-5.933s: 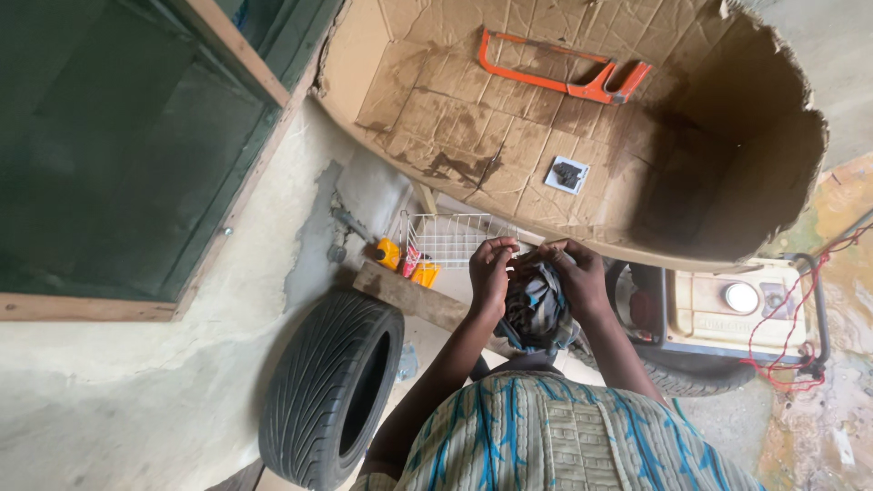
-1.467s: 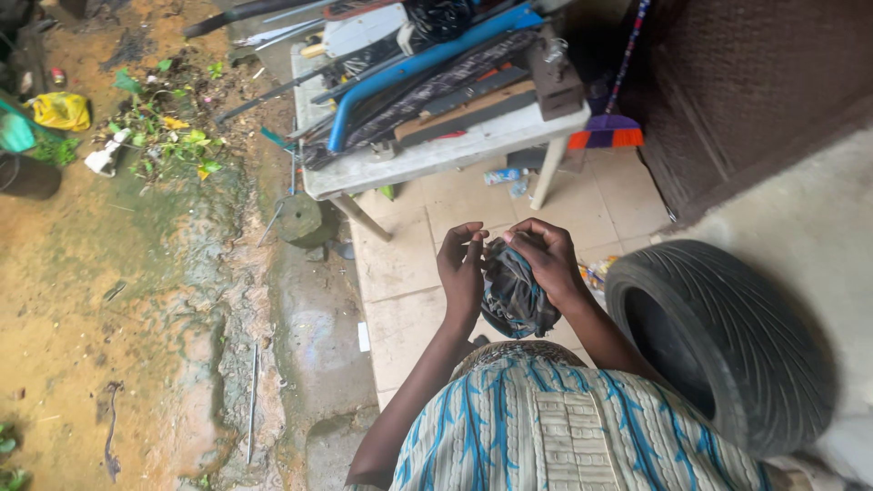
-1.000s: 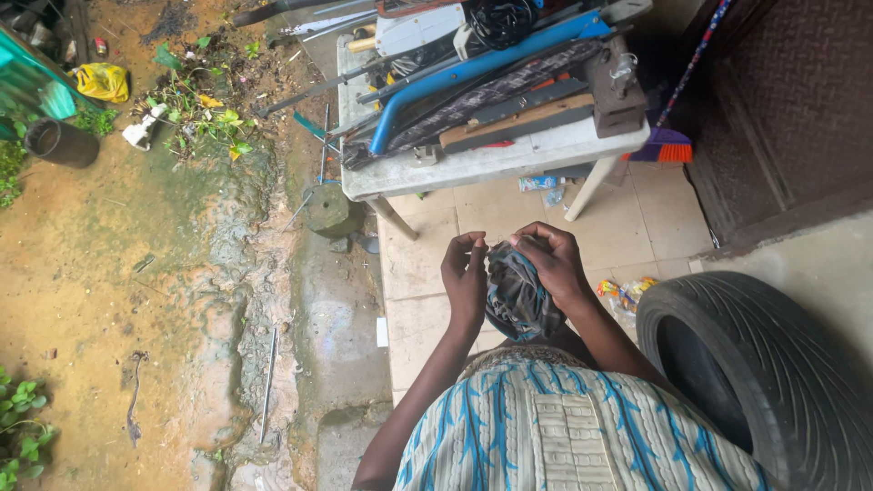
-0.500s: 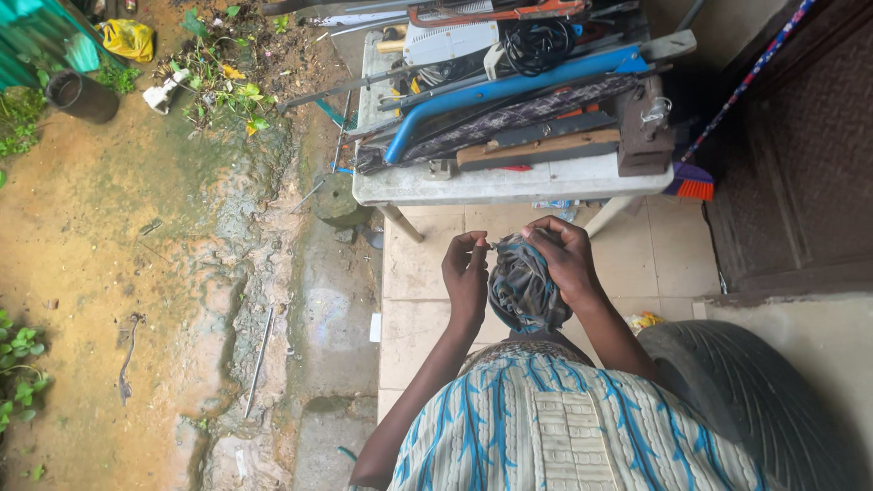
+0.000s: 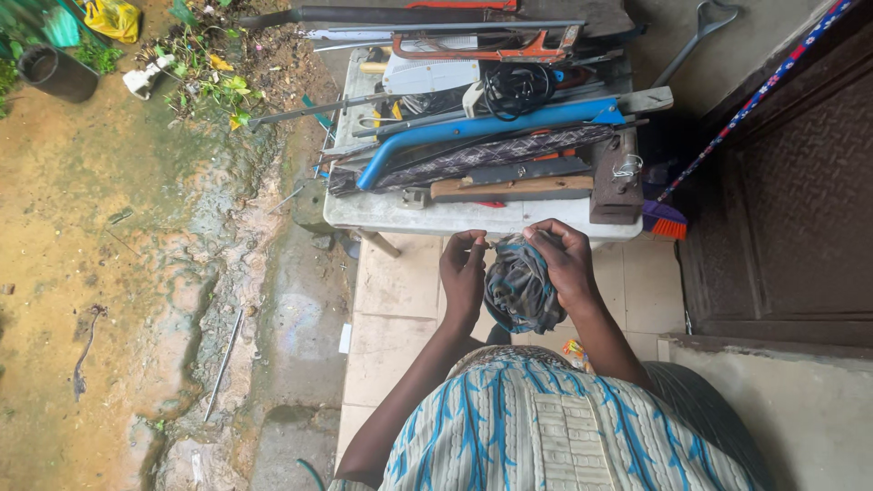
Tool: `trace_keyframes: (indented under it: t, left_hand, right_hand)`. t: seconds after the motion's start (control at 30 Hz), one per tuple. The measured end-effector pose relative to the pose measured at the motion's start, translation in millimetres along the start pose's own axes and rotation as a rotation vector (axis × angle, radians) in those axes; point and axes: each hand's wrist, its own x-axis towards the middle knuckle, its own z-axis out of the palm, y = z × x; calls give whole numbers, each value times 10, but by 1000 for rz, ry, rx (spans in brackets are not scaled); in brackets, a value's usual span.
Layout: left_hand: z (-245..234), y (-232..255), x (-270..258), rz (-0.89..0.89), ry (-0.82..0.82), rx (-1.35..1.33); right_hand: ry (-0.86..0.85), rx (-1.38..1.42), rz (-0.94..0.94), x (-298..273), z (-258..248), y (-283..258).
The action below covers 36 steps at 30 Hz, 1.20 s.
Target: The person wraps a cloth around a PVC pipe, places it in a makeshift cardboard support, and saws through the pipe using a hacksaw.
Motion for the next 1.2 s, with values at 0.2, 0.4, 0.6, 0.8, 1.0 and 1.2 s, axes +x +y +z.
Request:
trace_keyframes:
  t: [0.2, 0.4, 0.6, 0.8, 1.0, 1.2]
  left_hand:
    - [202, -89, 197, -41, 10, -2]
    - [227, -159, 509, -40, 26, -27]
    - [237, -57, 979, -40, 33, -23]
    - [218, 159, 1563, -12, -15, -146]
    - [192, 313, 2118, 31, -60, -200]
    - [62, 270, 2527, 11, -79, -202]
  right_hand:
    - [6, -3, 24, 242, -157, 3]
    - [11, -4, 48, 556, -144, -30]
    - [5, 61, 38, 1013, -39, -98]
    - [49, 25, -29, 1577, 112, -188]
    - [75, -31, -81, 2054, 281, -210]
    - [131, 6, -60, 2471, 403, -164]
